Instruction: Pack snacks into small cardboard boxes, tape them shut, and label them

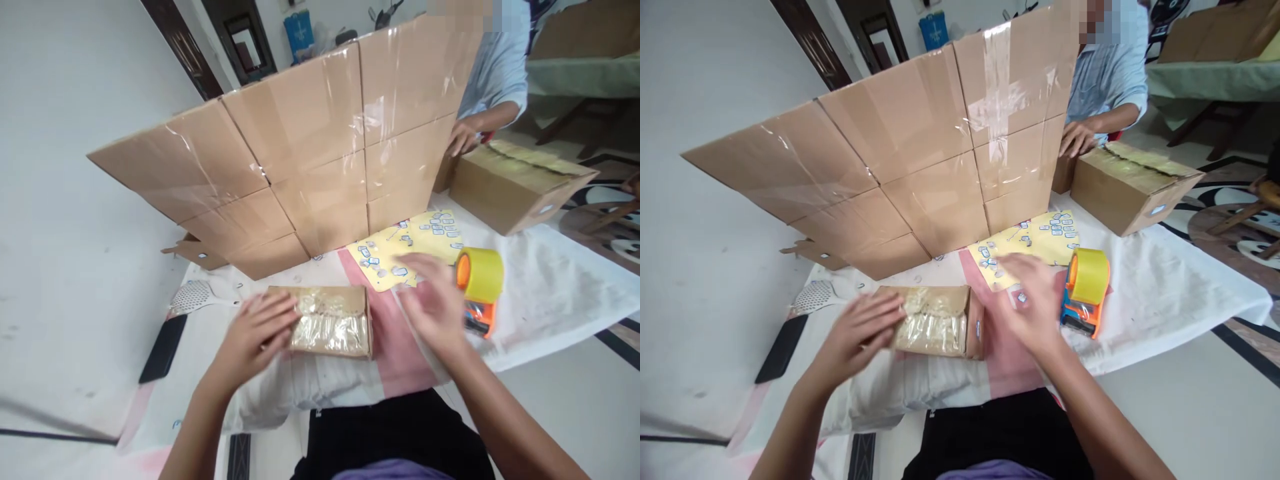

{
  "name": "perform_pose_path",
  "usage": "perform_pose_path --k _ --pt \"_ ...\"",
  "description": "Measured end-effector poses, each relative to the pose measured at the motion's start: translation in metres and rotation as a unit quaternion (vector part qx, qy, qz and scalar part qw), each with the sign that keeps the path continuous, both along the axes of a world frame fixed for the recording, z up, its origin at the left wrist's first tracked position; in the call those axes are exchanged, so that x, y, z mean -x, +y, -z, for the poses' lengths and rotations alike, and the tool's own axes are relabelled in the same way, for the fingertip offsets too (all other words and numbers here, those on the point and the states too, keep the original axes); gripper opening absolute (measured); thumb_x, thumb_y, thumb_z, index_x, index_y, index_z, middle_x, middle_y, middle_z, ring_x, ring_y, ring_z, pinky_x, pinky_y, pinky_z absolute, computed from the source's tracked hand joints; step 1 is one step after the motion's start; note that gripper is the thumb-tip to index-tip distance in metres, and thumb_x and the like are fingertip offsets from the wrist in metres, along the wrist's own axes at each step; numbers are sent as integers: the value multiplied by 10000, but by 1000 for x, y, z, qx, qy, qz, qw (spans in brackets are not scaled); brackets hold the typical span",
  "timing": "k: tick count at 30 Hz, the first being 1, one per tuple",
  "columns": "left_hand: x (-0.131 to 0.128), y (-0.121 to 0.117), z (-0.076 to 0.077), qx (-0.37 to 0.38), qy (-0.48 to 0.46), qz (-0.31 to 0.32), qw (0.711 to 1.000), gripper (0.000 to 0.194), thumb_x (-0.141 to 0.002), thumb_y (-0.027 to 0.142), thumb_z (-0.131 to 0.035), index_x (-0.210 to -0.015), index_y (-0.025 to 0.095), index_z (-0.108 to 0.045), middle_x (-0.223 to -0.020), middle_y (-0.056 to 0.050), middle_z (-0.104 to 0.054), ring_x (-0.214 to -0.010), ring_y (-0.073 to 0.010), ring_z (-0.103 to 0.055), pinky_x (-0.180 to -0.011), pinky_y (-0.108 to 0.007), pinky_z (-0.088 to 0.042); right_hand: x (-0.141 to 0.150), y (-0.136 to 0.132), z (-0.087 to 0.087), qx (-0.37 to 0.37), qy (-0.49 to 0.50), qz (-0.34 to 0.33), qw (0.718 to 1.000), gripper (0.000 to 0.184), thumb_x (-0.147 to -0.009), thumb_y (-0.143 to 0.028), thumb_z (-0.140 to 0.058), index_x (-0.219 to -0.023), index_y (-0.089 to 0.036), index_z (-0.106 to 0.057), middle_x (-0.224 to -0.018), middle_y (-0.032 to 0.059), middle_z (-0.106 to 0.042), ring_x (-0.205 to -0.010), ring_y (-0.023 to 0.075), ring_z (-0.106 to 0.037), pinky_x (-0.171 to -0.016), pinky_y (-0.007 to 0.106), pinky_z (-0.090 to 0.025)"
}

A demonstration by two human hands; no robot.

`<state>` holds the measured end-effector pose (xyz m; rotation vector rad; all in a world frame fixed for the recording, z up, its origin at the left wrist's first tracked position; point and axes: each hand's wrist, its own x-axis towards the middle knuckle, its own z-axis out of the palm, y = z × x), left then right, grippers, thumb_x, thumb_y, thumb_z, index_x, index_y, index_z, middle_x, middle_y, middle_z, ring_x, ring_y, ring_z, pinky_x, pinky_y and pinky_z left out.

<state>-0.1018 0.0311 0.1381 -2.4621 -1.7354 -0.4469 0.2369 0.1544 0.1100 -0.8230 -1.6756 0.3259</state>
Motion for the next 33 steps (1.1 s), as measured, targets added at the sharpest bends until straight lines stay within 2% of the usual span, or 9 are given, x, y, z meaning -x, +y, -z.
perform_pose_path --k 4,8,10,15,19,21,23,28,33 --pt "-30 -10 5 34 100 45 993 747 -949 549 -602 -1592 230 -396 -1636 -123 -422 -1517 -357 -402 -1211 -574 -372 -82 20 14 103 148 280 943 626 -739 -341 -850 -1298 -229 -591 -1307 161 -630 -1183 343 -635 -992 552 -506" --pt "-58 -11 16 -44 106 -40 993 636 -925 484 -653 -1490 215 -539 -1580 -127 -510 -1434 -367 -510 -1080 -502 -491 -121 39 39 416 235 183 859 311 -776 -441 -823 -959 -224 -697 -942 140 -732 -867 297 -714 -801 457 -564" --pt "-70 -11 18 -82 96 -76 989 593 -914 480 -677 -1432 203 -592 -1510 -137 -585 -1350 -365 -586 -1026 -481 -501 -116 37 44 479 217 100 845 344 -786 -516 -810 -878 -194 -733 -887 136 -754 -776 271 -727 -696 394 -583" --pt "-122 -27 25 -242 -13 -100 965 560 -851 318 -779 -1373 196 -619 -1282 -126 -734 -1187 -311 -675 -1089 -462 -428 -75 0 43 358 214 110 902 465 -833 -585 -761 -1051 -175 -759 -1013 123 -791 -902 296 -753 -733 378 -613" --pt "-187 -27 41 -4 -205 55 977 791 -865 545 -751 -1514 188 -474 -1397 -146 -670 -1300 -298 -620 -1066 -429 -510 -51 -51 36 324 261 88 905 414 -874 -575 -730 -1019 -188 -743 -919 101 -785 -802 274 -747 -644 342 -594" --pt "-214 -17 51 114 -263 67 956 896 -870 631 -699 -1566 151 -403 -1549 -186 -530 -1427 -327 -515 -1121 -473 -499 -44 -73 33 343 314 41 884 402 -883 -598 -709 -959 -203 -734 -851 79 -767 -735 255 -732 -602 327 -583" --pt "-231 -6 61 144 -316 26 937 726 -925 523 -668 -1531 178 -466 -1584 -164 -491 -1474 -330 -454 -1178 -527 -452 -38 -85 32 366 350 7 862 452 -906 -653 -646 -961 -211 -725 -830 78 -754 -717 258 -723 -591 338 -582" --pt "-248 6 77 88 -346 -43 933 145 -933 331 -656 -973 256 -773 -1415 -78 -646 -1427 -377 -450 -1158 -650 -409 -36 -79 31 403 327 68 852 643 -927 -789 -486 -819 -197 -714 -697 73 -691 -616 234 -651 -549 347 -553" --pt "-260 13 73 29 -404 -42 913 197 -963 299 -620 -895 271 -802 -1084 -90 -688 -1096 -281 -611 -983 -523 -534 -42 -52 33 407 382 42 829 622 -917 -780 -508 -679 -231 -675 -645 60 -662 -599 220 -614 -590 358 -544"
